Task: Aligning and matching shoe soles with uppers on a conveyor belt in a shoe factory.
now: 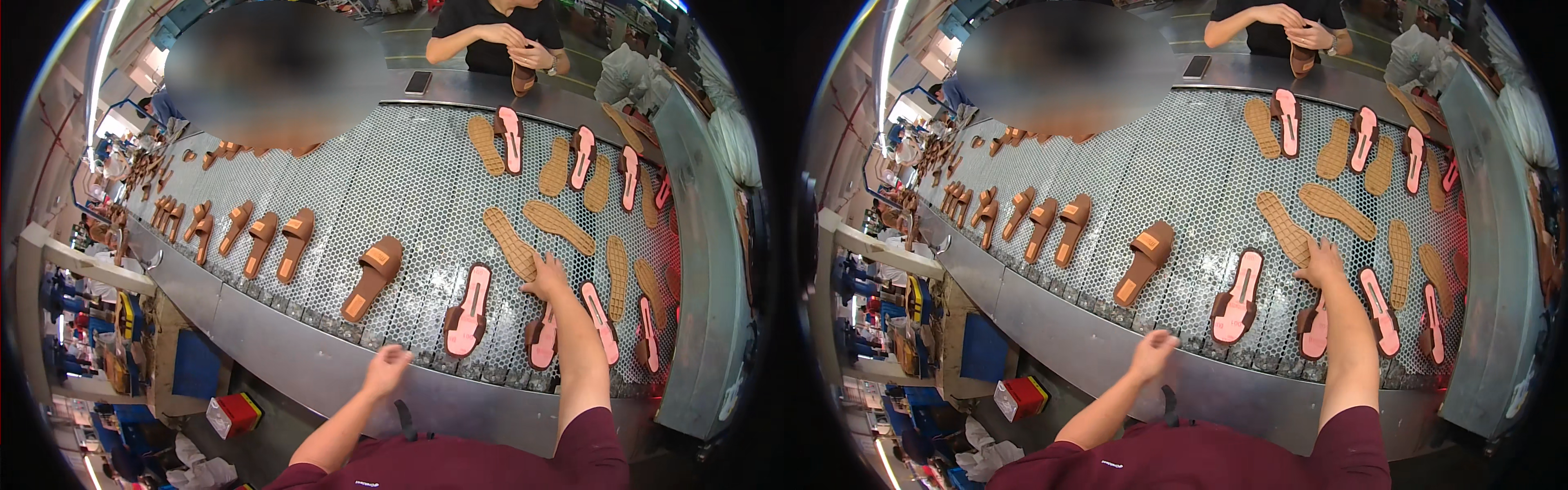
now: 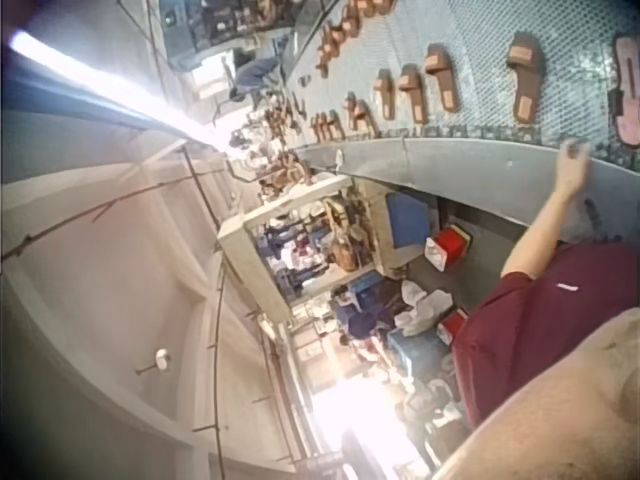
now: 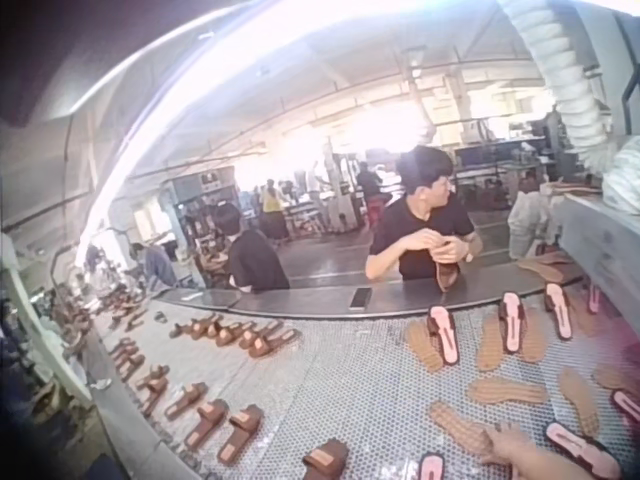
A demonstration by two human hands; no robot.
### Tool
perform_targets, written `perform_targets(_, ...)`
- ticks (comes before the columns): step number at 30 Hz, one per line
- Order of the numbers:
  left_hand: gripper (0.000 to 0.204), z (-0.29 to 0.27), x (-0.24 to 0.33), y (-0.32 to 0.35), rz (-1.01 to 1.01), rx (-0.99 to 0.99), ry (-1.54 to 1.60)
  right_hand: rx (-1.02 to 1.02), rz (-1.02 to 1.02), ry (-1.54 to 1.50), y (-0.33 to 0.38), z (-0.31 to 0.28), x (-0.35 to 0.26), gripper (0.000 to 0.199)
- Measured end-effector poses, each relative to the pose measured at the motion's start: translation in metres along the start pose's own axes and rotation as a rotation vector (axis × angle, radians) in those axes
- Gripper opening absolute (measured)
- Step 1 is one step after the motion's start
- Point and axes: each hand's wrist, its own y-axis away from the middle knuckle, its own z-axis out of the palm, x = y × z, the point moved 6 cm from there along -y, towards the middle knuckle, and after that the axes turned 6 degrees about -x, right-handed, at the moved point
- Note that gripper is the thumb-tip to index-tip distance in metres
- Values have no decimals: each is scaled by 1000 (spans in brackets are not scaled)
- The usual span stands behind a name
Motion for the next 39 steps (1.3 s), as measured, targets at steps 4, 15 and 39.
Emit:
perform_targets(4, 42, 96, 24, -3, -69, -189, 278, 1, -142, 69, -16, 7, 2, 68)
perform_targets(15, 31, 32, 101, -30, 300, 208, 112, 639, -407, -776, 73, -103, 19, 15)
perform_targets(39, 33, 92, 50, 18, 101, -446, 345, -321, -272, -1630, 293, 148, -9, 30)
